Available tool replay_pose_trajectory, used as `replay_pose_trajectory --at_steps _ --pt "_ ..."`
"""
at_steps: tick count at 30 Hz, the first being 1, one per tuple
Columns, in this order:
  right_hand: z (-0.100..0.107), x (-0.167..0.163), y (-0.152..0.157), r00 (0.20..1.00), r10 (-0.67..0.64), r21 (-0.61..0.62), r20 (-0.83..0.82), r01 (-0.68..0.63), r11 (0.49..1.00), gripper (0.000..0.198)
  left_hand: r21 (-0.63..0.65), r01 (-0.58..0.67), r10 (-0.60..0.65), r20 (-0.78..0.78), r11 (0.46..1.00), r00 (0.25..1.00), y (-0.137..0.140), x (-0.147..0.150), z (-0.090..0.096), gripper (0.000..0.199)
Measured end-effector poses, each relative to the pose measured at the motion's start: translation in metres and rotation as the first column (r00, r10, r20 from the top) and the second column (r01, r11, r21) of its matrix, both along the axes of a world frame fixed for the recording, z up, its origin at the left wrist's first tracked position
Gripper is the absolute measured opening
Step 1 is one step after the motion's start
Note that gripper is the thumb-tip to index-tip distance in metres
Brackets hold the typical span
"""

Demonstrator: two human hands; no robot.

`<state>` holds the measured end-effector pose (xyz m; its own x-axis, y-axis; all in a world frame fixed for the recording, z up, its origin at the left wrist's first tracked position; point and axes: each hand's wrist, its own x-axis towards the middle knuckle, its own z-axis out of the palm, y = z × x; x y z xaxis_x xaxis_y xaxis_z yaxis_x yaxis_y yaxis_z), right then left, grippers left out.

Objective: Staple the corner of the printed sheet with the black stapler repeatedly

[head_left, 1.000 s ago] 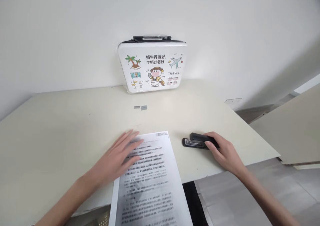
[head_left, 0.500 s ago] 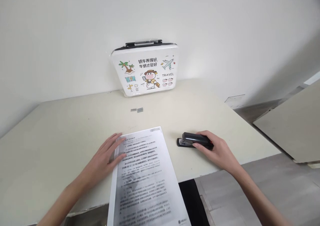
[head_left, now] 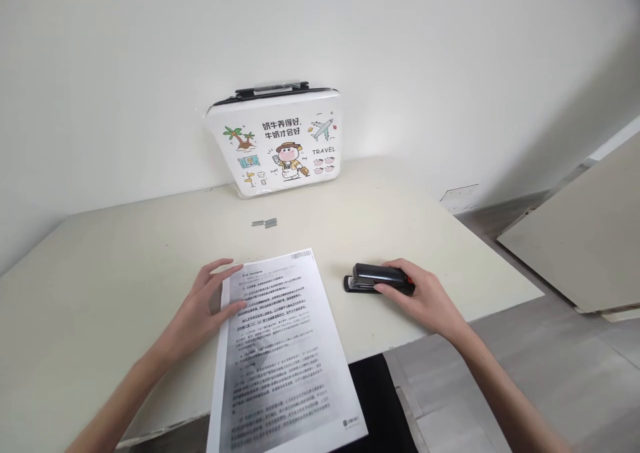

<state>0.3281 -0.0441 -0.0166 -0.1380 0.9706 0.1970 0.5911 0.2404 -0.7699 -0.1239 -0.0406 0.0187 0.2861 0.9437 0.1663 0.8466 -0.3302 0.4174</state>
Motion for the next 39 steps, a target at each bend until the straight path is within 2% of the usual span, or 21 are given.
replay_pose_trajectory --at_steps 4,8,20,28,34,39 --pt "0.003 -0.001 -0.001 1.0 -0.005 -0.005 0.006 0.005 1.0 0.033 0.011 0.045 -0.045 0.019 0.999 0.999 -0.002 0.004 -0.002 0.046" --pt "0.004 -0.002 -0.002 1.0 -0.008 -0.009 0.01 0.008 1.0 0.032 0.016 0.075 -0.075 0.034 0.997 0.997 -0.003 0.004 -0.006 0.044" --pt "0.001 0.0 -0.001 1.0 -0.02 -0.047 -0.001 0.02 0.999 0.032 0.008 0.025 -0.026 0.083 1.0 0.996 -0.003 -0.001 -0.019 0.06" --pt "0.002 -0.001 -0.002 1.0 -0.026 -0.055 -0.006 0.026 0.998 0.031 -0.019 -0.008 0.01 0.095 1.0 0.995 -0.006 0.002 -0.017 0.059" --pt "0.002 0.0 -0.002 1.0 -0.023 -0.05 0.001 0.023 0.998 0.03 0.07 -0.042 0.037 0.066 0.997 0.997 -0.005 -0.001 -0.019 0.062" --pt "0.001 0.0 -0.001 1.0 -0.024 -0.042 0.002 0.024 0.999 0.03 0.052 -0.084 0.081 0.064 0.995 0.995 -0.003 -0.004 -0.018 0.068"
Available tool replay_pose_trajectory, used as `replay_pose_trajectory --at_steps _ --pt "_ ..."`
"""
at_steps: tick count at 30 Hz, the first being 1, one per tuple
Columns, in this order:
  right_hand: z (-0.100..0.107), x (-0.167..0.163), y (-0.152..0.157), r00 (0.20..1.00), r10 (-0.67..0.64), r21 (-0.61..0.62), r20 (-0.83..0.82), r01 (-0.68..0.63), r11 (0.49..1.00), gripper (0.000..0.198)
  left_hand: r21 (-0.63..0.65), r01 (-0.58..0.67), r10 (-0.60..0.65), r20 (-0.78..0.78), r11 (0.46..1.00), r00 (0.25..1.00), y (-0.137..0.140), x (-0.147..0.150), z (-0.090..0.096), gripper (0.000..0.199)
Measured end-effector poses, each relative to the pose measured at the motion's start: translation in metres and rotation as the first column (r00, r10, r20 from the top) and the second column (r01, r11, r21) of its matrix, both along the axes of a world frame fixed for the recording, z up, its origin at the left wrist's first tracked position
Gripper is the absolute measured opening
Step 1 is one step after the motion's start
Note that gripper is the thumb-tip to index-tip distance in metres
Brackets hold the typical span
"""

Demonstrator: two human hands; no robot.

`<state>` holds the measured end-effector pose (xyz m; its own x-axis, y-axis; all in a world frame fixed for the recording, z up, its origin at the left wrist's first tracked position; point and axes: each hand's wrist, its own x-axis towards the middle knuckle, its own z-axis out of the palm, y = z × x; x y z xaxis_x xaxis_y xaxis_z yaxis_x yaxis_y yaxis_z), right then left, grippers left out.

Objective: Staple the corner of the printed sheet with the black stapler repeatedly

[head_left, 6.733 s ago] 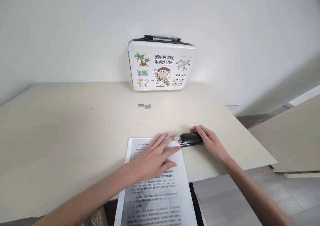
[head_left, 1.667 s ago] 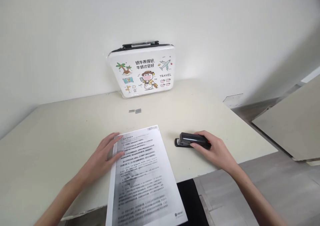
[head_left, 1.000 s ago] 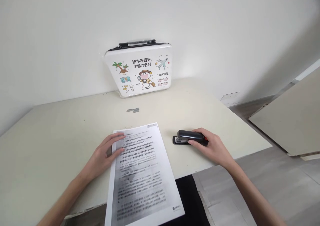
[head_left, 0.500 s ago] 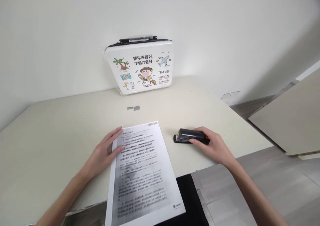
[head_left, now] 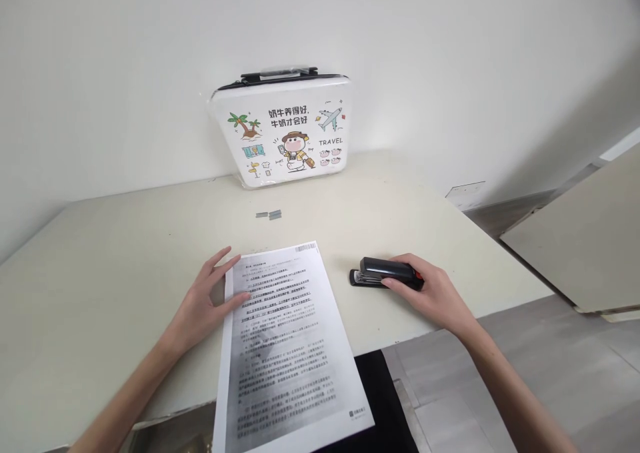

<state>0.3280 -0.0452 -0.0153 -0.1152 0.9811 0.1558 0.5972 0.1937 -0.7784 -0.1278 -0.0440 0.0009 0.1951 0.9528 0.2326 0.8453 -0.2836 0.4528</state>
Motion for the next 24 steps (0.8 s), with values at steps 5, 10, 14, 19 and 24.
replay_pose_trajectory --at_steps 5,10,14,19,24 --pt "0.0015 -0.0008 0.0 1.0 0.008 0.0 0.0 -0.008 1.0 0.03 -0.033 0.012 -0.011 0.041 0.999 0.999 0.0013 0.0005 0.0022 0.065" --pt "0.0019 -0.0007 -0.0001 1.0 0.006 -0.011 0.008 -0.006 1.0 0.03 -0.041 -0.026 0.029 0.089 0.999 0.996 0.0018 0.0002 0.0006 0.063" --pt "0.0014 -0.0004 -0.0001 1.0 0.004 0.0 0.012 -0.004 1.0 0.032 -0.074 -0.072 0.083 0.156 0.995 0.984 0.0009 0.0 -0.0006 0.066" --pt "0.0021 -0.0007 -0.0011 1.0 0.005 -0.013 0.007 -0.005 1.0 0.032 -0.162 -0.119 0.149 0.187 0.979 0.971 0.0002 0.0028 0.0013 0.06" --pt "0.0027 -0.0006 -0.0014 1.0 0.004 -0.022 0.001 -0.004 1.0 0.032 -0.132 -0.099 0.124 0.196 0.986 0.973 0.0004 0.0062 0.0005 0.057"
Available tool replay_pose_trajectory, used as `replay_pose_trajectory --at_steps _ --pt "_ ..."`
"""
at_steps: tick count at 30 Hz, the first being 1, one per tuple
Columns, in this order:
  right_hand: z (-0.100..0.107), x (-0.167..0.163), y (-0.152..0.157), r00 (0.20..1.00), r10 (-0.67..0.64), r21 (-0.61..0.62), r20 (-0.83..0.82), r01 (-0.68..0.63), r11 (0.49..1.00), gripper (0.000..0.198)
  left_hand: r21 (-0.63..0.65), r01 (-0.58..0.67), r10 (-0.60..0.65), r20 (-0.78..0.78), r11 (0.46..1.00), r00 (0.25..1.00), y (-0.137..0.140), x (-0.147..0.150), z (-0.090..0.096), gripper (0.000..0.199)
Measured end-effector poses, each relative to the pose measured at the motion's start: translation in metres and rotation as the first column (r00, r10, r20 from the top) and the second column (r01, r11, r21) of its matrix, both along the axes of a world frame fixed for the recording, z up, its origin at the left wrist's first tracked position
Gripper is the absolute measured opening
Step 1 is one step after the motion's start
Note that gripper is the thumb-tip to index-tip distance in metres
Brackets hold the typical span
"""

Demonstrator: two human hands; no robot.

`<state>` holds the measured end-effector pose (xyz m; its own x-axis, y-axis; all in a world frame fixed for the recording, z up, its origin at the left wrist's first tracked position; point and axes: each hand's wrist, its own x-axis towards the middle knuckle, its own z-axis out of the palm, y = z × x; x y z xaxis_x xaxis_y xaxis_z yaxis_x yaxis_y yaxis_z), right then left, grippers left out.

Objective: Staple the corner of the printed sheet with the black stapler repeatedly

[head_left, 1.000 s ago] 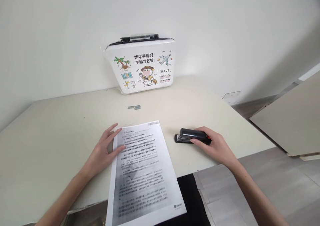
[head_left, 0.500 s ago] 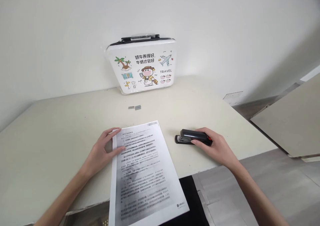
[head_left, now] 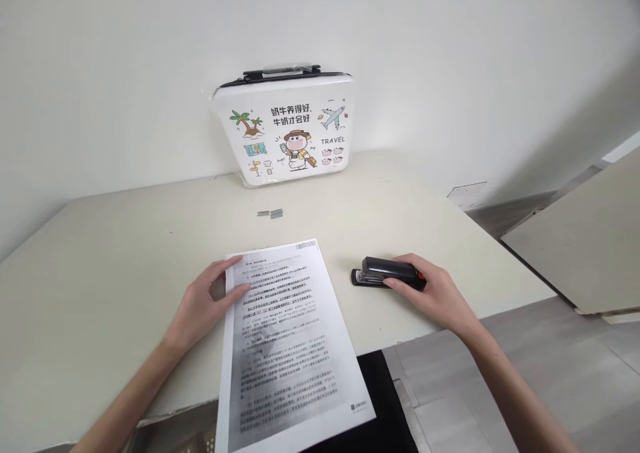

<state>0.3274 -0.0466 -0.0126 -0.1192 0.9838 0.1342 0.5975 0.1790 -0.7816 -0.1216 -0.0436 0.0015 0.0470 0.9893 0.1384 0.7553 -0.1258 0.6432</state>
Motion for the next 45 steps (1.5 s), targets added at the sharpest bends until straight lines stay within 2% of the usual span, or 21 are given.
replay_pose_trajectory --at_steps 8,16,18,21,23,25,27,30,32,35,40,45 --pt "-0.003 0.001 0.0 1.0 0.005 0.006 0.008 -0.005 1.0 0.034 -0.011 -0.043 0.043 -0.021 0.999 0.999 -0.002 0.001 0.0 0.068" --pt "-0.003 0.0 0.001 1.0 0.002 0.012 0.002 -0.002 1.0 0.034 -0.034 -0.033 0.032 -0.022 0.999 0.999 0.001 0.0 0.0 0.076" --pt "-0.003 0.0 0.0 1.0 0.003 0.015 -0.006 -0.003 1.0 0.034 -0.003 -0.027 0.027 -0.055 1.0 0.998 0.002 0.001 0.0 0.074" --pt "-0.001 0.0 0.001 1.0 0.005 0.023 -0.006 -0.005 1.0 0.035 0.116 -0.029 0.049 -0.171 0.993 0.984 -0.004 0.002 0.002 0.066" --pt "0.0 0.0 0.001 1.0 0.008 0.024 -0.011 -0.008 1.0 0.034 0.158 0.055 -0.012 -0.26 0.986 0.965 -0.015 0.0 0.005 0.058" --pt "0.001 0.0 0.001 1.0 0.013 0.02 -0.028 -0.013 1.0 0.033 0.111 0.237 -0.186 -0.346 0.965 0.92 -0.029 -0.007 0.007 0.055" --pt "0.001 0.001 0.001 0.999 0.011 0.013 -0.044 -0.01 1.0 0.034 0.014 0.402 -0.361 -0.413 0.916 0.836 -0.044 -0.013 0.008 0.064" --pt "0.002 0.002 0.002 0.997 -0.001 0.015 -0.071 0.002 1.0 0.034 -0.071 0.478 -0.451 -0.476 0.876 0.755 -0.056 -0.01 0.006 0.08" --pt "0.003 0.004 0.002 0.994 -0.025 0.019 -0.109 0.027 0.999 0.032 -0.069 0.483 -0.449 -0.501 0.873 0.74 -0.053 0.004 0.003 0.082" --pt "0.01 0.009 -0.001 0.982 -0.089 0.032 -0.168 0.095 0.995 0.031 -0.059 0.502 -0.458 -0.515 0.863 0.725 -0.032 0.041 -0.002 0.08" --pt "0.026 0.022 -0.018 0.981 -0.103 0.072 -0.165 0.116 0.991 0.031 -0.064 0.556 -0.521 -0.454 0.828 0.723 0.028 0.124 -0.008 0.072" --pt "0.033 0.034 -0.039 0.979 -0.159 0.093 -0.124 0.171 0.981 0.031 -0.065 0.591 -0.568 -0.376 0.804 0.732 0.089 0.206 -0.015 0.077"
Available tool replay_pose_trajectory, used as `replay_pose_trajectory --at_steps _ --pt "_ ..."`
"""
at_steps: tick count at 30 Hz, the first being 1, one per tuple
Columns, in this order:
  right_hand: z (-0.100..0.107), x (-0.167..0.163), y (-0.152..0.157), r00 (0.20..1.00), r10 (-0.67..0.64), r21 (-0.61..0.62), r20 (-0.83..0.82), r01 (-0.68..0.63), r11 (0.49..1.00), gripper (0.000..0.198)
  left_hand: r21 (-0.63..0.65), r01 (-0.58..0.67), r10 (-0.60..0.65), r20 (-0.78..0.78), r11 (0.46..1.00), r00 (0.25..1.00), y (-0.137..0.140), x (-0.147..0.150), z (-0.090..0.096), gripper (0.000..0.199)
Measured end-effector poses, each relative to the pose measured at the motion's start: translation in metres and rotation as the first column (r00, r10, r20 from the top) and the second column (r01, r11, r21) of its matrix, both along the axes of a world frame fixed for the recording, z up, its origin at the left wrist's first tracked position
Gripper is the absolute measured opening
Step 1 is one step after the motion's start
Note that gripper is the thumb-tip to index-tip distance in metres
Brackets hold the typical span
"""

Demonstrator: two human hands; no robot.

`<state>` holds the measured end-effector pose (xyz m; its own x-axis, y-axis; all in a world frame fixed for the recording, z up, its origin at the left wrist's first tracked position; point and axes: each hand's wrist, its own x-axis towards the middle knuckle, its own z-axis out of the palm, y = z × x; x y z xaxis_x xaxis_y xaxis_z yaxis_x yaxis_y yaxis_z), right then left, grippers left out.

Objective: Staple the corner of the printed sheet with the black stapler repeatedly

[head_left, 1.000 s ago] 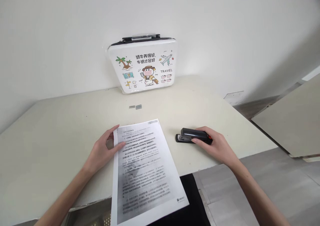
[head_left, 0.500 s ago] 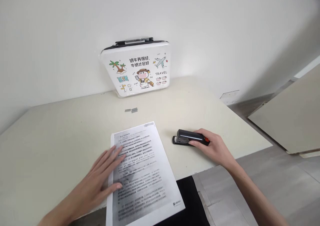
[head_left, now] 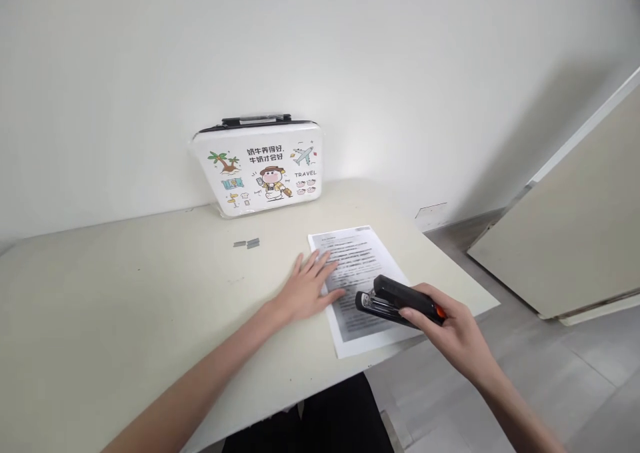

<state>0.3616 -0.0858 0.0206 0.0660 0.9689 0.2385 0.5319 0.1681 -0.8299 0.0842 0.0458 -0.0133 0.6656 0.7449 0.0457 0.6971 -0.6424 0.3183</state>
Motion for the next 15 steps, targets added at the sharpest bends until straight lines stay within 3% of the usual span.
replay_pose_trajectory --at_steps 4,7,10,15 --pt "-0.003 0.006 -0.01 0.998 -0.07 -0.016 0.005 0.07 0.997 0.032 -0.007 0.016 -0.016 0.055 1.0 0.998 0.029 0.045 -0.006 0.081" --pt "-0.005 0.002 -0.01 0.997 -0.074 -0.03 0.001 0.074 0.997 0.033 0.004 0.007 -0.008 0.205 1.0 0.979 0.035 0.043 -0.009 0.073" --pt "-0.005 -0.011 -0.003 1.0 -0.029 -0.053 -0.009 0.029 0.998 0.034 -0.077 -0.055 0.078 0.349 0.996 0.934 0.029 0.007 -0.007 0.07" --pt "-0.003 -0.057 0.029 0.992 0.123 -0.078 -0.014 -0.124 0.989 0.032 -0.256 -0.197 0.299 0.469 0.946 0.831 0.001 -0.089 0.014 0.058"
